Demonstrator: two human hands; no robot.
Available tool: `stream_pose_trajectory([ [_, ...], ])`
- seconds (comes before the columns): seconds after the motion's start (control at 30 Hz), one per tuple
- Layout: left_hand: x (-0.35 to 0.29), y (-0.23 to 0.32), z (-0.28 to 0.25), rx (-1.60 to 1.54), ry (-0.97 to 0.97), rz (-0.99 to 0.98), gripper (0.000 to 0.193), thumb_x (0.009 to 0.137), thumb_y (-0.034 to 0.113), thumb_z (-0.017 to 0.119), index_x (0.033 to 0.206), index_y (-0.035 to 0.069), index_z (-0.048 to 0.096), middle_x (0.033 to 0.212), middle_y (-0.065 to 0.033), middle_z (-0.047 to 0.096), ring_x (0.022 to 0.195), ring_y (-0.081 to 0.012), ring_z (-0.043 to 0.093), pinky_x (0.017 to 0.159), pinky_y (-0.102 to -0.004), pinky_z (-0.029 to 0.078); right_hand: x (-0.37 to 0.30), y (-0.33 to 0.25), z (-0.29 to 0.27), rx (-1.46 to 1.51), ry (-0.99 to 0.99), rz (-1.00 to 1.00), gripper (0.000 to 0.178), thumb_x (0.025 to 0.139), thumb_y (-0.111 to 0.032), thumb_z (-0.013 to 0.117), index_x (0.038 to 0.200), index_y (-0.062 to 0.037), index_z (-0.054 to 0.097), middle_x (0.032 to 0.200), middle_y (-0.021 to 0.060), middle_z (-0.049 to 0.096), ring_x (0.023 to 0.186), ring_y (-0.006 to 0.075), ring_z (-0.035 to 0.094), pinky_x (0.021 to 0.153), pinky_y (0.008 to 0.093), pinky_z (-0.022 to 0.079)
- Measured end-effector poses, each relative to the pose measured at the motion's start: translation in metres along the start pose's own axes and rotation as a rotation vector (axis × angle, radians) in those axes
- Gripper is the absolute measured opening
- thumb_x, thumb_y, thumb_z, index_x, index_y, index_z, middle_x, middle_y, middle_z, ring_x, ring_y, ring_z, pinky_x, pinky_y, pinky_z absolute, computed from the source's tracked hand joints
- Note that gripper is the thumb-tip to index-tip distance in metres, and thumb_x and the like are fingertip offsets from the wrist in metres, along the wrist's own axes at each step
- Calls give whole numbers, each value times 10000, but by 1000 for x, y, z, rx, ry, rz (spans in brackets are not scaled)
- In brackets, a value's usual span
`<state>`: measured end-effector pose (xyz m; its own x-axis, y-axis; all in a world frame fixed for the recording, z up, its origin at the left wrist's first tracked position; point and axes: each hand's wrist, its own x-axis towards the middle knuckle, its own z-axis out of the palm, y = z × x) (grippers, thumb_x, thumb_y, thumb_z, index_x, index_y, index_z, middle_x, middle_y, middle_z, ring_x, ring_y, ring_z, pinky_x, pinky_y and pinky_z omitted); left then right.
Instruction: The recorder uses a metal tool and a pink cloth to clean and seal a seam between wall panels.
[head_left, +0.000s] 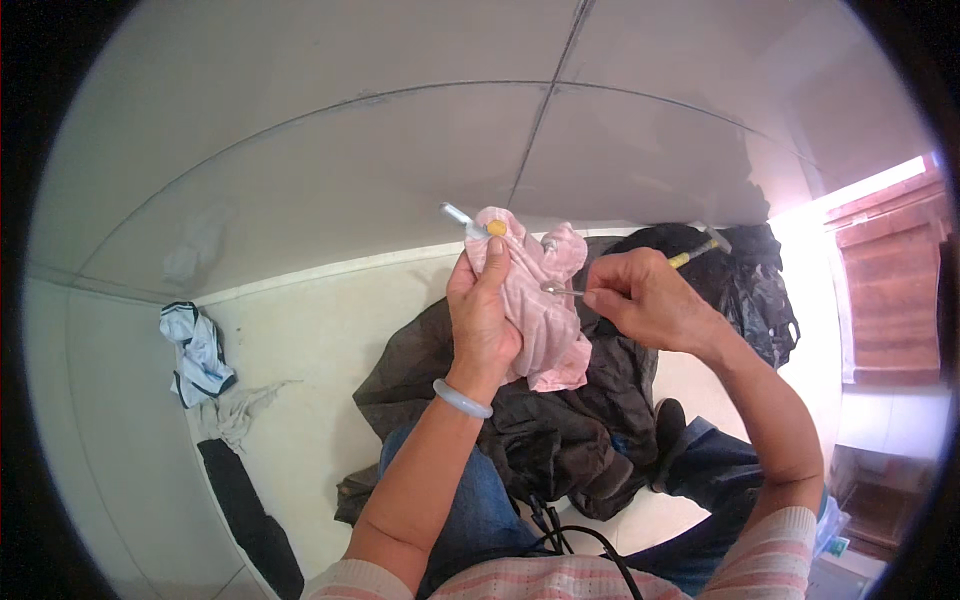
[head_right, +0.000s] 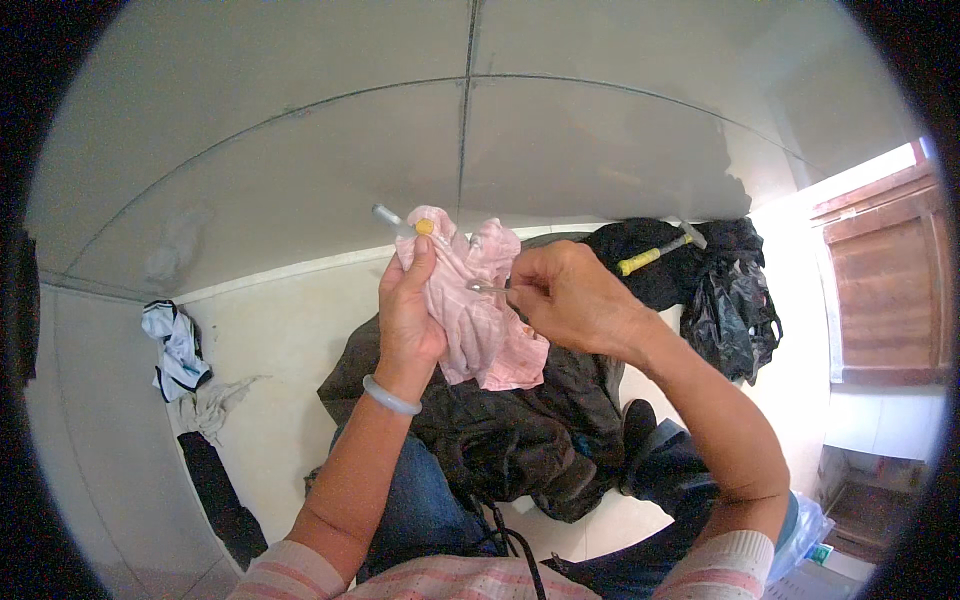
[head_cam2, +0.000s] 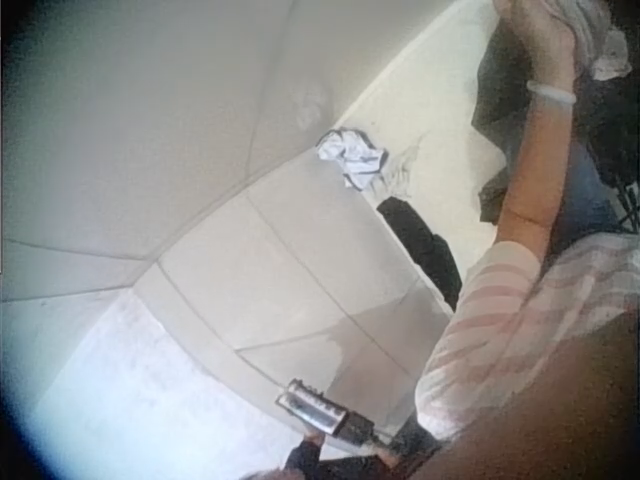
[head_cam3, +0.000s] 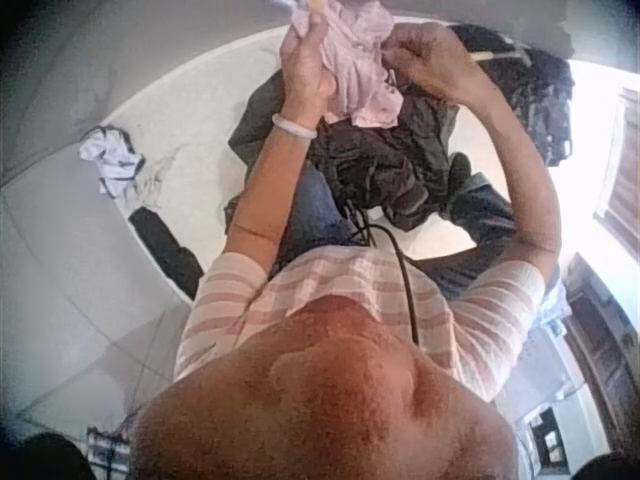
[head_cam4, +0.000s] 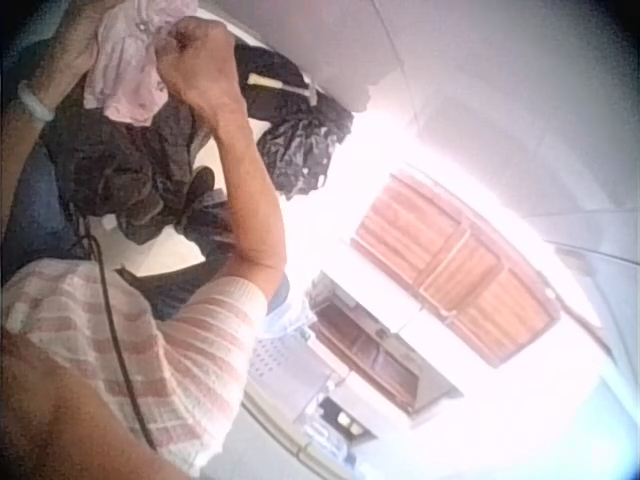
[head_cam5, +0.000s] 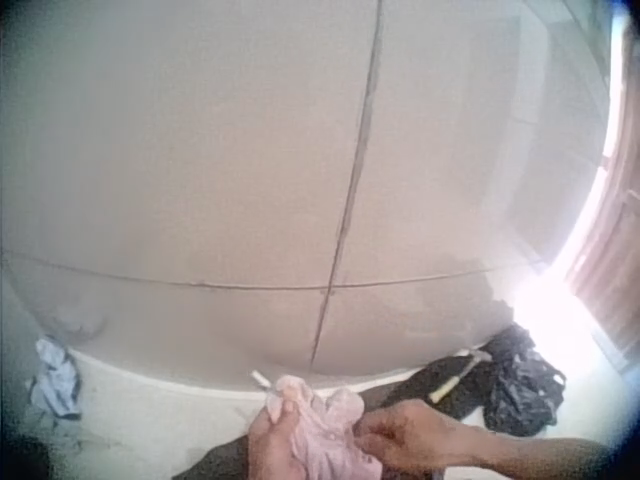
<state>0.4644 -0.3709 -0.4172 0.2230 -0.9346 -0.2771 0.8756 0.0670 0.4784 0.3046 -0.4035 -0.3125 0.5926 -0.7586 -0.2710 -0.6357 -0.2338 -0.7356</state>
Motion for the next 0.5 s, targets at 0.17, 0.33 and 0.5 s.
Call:
stream_pose_trajectory([
  [0.17, 2, 11, 1, -10, 19, 56, 222, 927, 116, 555, 1124, 17, 539, 1041, -57, 599, 936, -140, 590, 829, -297, 503, -7, 17, -23, -719, 242, 102, 165, 835, -117, 585, 727, 8, 583, 588, 61, 527, 556, 116, 499, 512, 304, 403],
  [0.33, 0, -3, -1, 80, 159, 26, 190, 927, 94, 548, 1099, 13, 542, 1021, -52, 598, 922, -132, 588, 810, -284, 506, 27, -19, -27, 135, 608, 15, 185, 862, -172, 584, 823, 8, 606, 616, 19, 545, 555, 79, 466, 495, 255, 360],
  [0.5, -4, -5, -1, 62, 130, -12, 176, 926, 95, 552, 1084, 17, 545, 1006, -49, 598, 900, -126, 590, 790, -283, 511, 68, -38, -3, 597, 763, -186, 178, 893, -182, 564, 858, -13, 609, 649, -29, 518, 567, 29, 404, 483, 207, 298],
])
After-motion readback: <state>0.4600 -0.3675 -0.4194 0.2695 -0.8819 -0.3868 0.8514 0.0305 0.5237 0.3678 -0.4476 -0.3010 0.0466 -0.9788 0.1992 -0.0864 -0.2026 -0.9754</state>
